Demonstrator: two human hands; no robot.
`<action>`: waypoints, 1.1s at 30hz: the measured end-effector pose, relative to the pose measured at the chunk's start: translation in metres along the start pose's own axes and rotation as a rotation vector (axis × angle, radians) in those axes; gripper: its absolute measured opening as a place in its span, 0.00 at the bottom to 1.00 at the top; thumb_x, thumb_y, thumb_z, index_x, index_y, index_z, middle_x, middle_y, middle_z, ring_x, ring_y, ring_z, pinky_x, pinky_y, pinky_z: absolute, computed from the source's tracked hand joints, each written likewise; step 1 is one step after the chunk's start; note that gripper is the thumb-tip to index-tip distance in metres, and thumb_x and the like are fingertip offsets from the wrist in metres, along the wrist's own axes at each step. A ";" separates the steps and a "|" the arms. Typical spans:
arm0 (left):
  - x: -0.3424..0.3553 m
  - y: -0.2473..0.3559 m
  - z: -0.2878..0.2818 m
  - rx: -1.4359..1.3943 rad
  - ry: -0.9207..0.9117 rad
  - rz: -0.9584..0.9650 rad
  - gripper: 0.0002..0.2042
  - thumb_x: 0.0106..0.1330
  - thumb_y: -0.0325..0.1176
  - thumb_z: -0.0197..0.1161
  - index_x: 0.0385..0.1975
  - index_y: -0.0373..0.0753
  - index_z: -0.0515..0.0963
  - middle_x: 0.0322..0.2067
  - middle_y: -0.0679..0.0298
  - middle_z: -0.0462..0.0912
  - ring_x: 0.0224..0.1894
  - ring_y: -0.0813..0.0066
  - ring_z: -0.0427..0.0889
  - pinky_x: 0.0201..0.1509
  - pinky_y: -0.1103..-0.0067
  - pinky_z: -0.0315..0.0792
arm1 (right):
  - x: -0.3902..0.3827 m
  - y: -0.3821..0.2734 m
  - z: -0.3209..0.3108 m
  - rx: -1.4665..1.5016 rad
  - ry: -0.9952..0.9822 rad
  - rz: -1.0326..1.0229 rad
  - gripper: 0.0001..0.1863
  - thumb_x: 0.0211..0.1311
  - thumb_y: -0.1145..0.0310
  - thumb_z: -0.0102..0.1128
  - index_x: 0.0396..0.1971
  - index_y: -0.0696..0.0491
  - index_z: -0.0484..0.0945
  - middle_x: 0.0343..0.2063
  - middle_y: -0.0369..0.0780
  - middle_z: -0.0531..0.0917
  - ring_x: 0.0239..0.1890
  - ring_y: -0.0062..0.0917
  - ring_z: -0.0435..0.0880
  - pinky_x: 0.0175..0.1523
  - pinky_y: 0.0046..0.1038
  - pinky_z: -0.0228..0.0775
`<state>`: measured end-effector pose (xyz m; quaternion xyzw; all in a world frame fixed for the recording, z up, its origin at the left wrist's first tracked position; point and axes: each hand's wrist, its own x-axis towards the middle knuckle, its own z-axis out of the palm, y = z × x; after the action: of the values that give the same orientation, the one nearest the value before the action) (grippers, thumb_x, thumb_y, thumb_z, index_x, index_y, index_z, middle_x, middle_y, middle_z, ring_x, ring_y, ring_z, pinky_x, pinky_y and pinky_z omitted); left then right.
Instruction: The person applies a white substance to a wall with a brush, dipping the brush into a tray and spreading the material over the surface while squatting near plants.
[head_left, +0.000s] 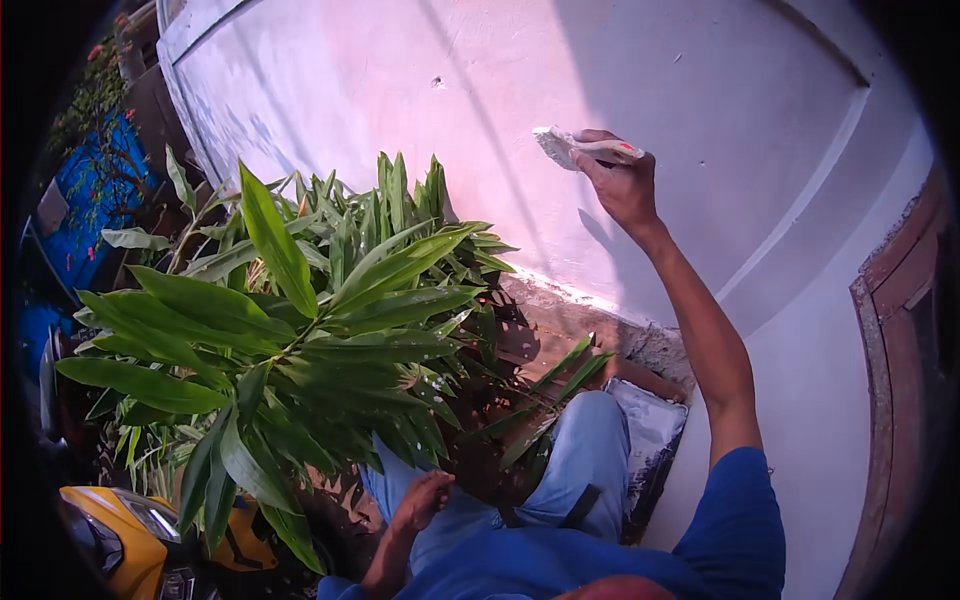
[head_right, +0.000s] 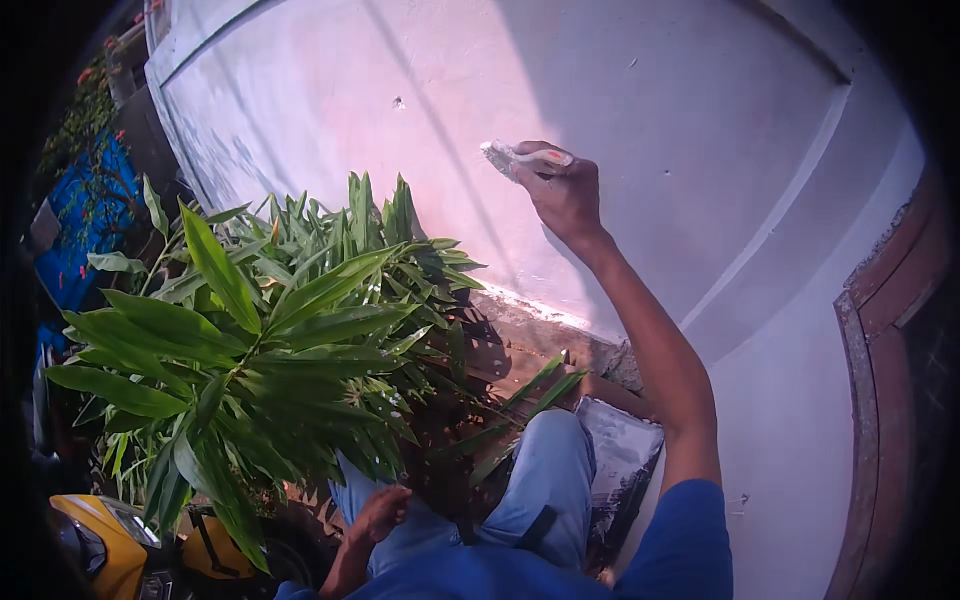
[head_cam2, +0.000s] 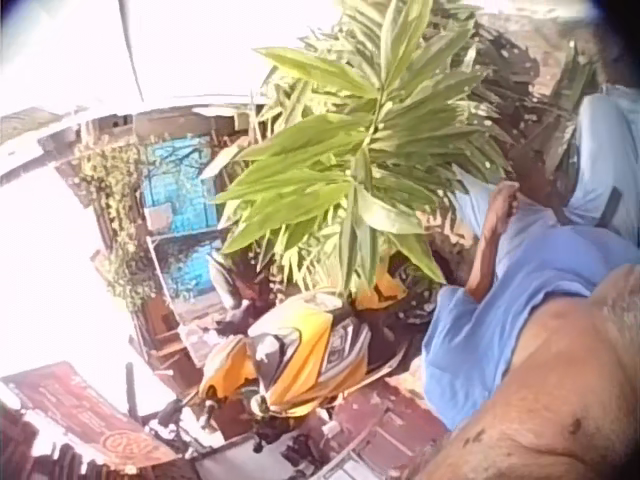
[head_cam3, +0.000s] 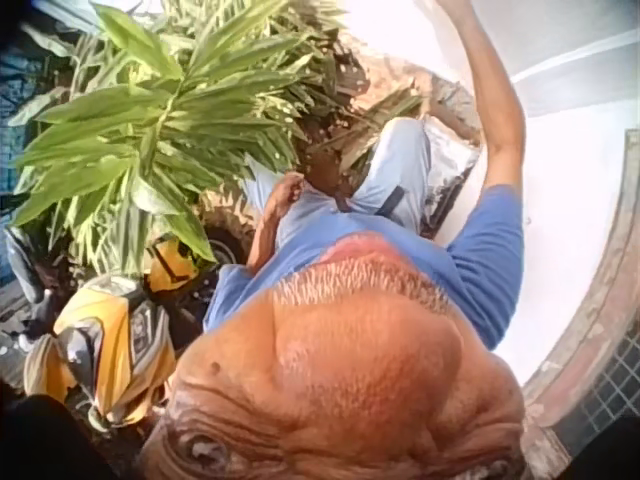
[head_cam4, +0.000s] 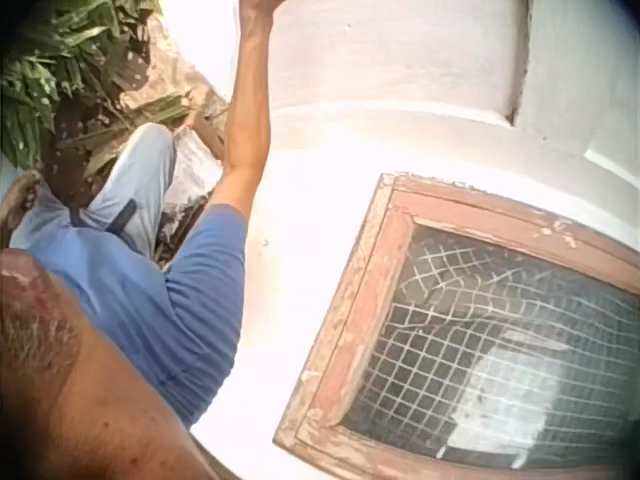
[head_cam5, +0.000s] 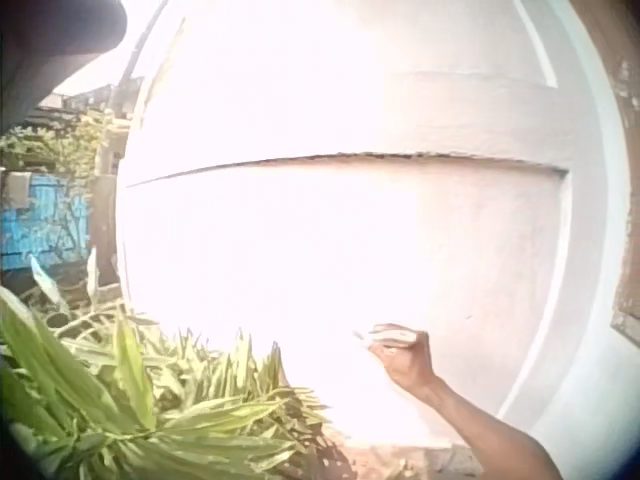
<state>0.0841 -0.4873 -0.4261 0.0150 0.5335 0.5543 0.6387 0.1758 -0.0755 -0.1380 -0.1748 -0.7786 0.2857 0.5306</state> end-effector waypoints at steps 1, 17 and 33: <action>-0.011 -0.002 -0.013 -0.005 0.014 0.010 0.07 0.58 0.36 0.59 0.22 0.44 0.71 0.16 0.73 0.67 0.16 0.86 0.65 0.18 0.87 0.59 | 0.017 -0.011 0.004 -0.249 -0.015 -0.198 0.11 0.51 0.74 0.60 0.36 0.57 0.77 0.27 0.38 0.81 0.28 0.26 0.81 0.35 0.25 0.75; -0.081 -0.088 -0.144 -0.030 0.178 -0.104 0.05 0.57 0.34 0.55 0.25 0.41 0.73 0.15 0.70 0.67 0.15 0.76 0.67 0.19 0.79 0.63 | 0.199 -0.064 0.007 -1.210 0.206 -0.743 0.12 0.55 0.72 0.46 0.37 0.50 0.76 0.30 0.41 0.79 0.35 0.32 0.80 0.36 0.35 0.74; -0.100 -0.112 -0.130 0.617 0.316 0.060 0.06 0.56 0.35 0.55 0.25 0.40 0.73 0.16 0.67 0.68 0.16 0.73 0.68 0.20 0.77 0.64 | 0.201 -0.085 -0.007 -1.205 0.157 -0.748 0.10 0.55 0.69 0.50 0.35 0.48 0.78 0.27 0.39 0.80 0.31 0.34 0.81 0.35 0.35 0.73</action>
<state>0.0892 -0.6773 -0.4840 0.1373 0.7675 0.3810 0.4969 0.1098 -0.0235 0.0636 -0.1789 -0.7683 -0.4088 0.4588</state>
